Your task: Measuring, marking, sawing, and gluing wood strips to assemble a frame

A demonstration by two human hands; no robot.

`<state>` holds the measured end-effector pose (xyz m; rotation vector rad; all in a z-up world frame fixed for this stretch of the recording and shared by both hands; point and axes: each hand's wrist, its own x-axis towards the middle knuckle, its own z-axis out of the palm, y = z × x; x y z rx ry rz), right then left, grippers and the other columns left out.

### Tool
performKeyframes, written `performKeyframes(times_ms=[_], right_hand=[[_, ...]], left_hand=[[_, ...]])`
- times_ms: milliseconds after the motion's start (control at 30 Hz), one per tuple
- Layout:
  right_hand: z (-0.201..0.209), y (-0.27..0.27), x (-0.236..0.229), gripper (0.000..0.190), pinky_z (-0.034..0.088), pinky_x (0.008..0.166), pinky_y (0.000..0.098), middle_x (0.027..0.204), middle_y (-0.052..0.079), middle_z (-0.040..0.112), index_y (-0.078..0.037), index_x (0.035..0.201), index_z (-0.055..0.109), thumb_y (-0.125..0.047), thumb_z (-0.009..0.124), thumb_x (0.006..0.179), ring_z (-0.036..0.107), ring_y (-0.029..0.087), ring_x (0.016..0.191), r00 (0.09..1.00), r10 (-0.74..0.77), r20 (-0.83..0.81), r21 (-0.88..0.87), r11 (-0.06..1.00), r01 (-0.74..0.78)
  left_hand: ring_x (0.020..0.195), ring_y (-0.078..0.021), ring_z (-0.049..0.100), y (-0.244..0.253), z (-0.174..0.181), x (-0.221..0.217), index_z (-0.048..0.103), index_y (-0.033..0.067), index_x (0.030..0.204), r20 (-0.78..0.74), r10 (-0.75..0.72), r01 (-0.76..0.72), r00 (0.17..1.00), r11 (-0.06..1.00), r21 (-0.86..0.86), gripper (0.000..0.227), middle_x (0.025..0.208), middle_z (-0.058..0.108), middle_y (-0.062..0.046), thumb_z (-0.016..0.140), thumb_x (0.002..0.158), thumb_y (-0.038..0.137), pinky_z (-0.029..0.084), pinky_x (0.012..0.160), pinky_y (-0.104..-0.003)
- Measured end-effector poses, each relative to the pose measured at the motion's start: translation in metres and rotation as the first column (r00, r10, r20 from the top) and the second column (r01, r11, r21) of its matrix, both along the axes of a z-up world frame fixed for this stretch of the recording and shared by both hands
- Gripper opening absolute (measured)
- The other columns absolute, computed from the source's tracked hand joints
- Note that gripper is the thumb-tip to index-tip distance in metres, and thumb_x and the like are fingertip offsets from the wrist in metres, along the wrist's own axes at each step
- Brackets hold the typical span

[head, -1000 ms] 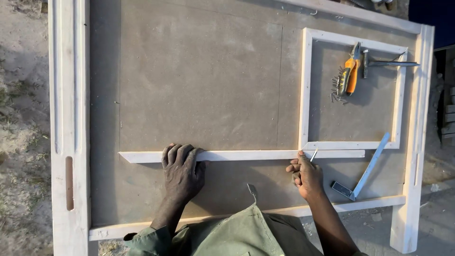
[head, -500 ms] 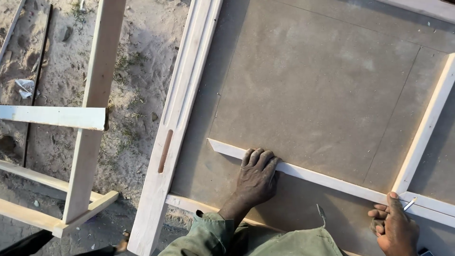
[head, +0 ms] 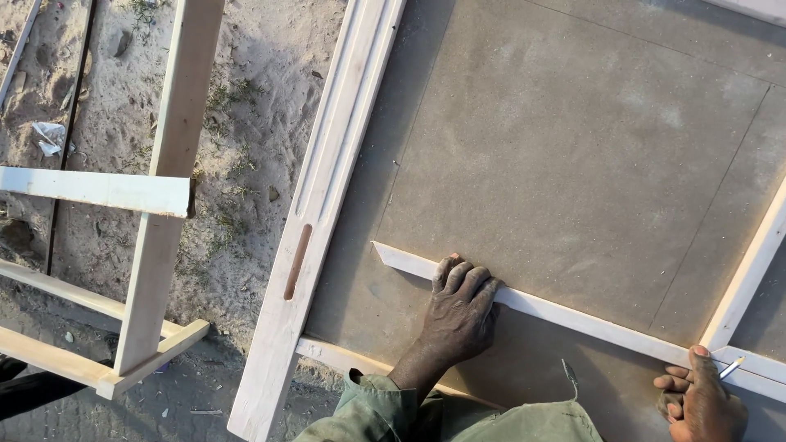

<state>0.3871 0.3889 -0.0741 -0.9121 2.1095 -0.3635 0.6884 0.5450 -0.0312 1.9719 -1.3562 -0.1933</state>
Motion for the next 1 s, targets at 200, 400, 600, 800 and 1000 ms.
performKeyframes(times_ms=[200,400,600,800,1000], right_hand=[[0.001,-0.001,-0.001,0.053,0.017,0.032,0.0294,0.063,0.021,0.049,0.004,0.078,0.049,-0.044,0.059,0.097,0.039,0.021,0.039,1.0,-0.029,-0.01,-0.003,1.0,0.029],[0.04,0.006,0.051,0.037,0.019,0.026,0.0224,0.051,0.019,0.048,0.003,0.082,0.051,-0.034,0.051,0.085,0.031,0.017,0.026,0.991,0.049,0.126,-0.071,0.997,-0.04],[0.049,0.005,0.052,0.044,0.019,0.023,0.0229,0.045,0.019,0.049,0.004,0.064,0.051,-0.037,0.057,0.079,0.029,0.013,0.021,0.992,-0.059,0.113,-0.037,0.997,0.063],[0.058,0.0,0.052,0.047,0.02,0.028,0.0208,0.051,0.017,0.053,0.002,0.068,0.052,-0.044,0.054,0.079,0.029,0.011,0.028,0.986,-0.095,0.136,0.092,0.992,0.083],[0.07,0.008,0.038,0.024,0.021,0.033,0.0226,0.056,0.015,0.051,0.002,0.072,0.054,-0.019,0.046,0.08,0.032,0.013,0.035,0.965,0.082,0.247,0.048,0.994,-0.097]], left_hand=[[0.091,-0.0292,0.047,-0.001,0.001,0.001,0.056,0.0036,0.092,-0.038,0.003,-0.003,0.999,1.0,-0.012,0.023,0.093,0.049,-0.011,0.056,0.071,0.013,0.026,0.098,-0.046],[0.096,-0.027,0.043,0.001,-0.022,-0.002,0.06,0.0094,0.092,0.003,-0.027,0.026,1.0,0.995,0.098,0.034,0.091,0.051,-0.01,0.066,0.06,0.02,0.026,0.096,-0.044],[0.097,-0.0232,0.043,0.003,-0.033,-0.01,0.059,0.0154,0.095,0.068,0.022,-0.03,0.997,0.992,0.121,0.032,0.09,0.05,-0.005,0.063,0.067,0.03,0.027,0.098,-0.043],[0.092,-0.0273,0.045,-0.004,-0.019,-0.013,0.06,0.0152,0.093,0.04,0.076,-0.08,0.996,0.992,0.1,0.024,0.088,0.049,-0.007,0.056,0.071,0.025,0.029,0.097,-0.045],[0.097,-0.0301,0.043,-0.004,-0.019,-0.013,0.06,0.016,0.091,0.021,0.103,-0.105,0.994,0.988,0.117,0.022,0.088,0.049,-0.007,0.058,0.072,0.026,0.031,0.095,-0.044]])
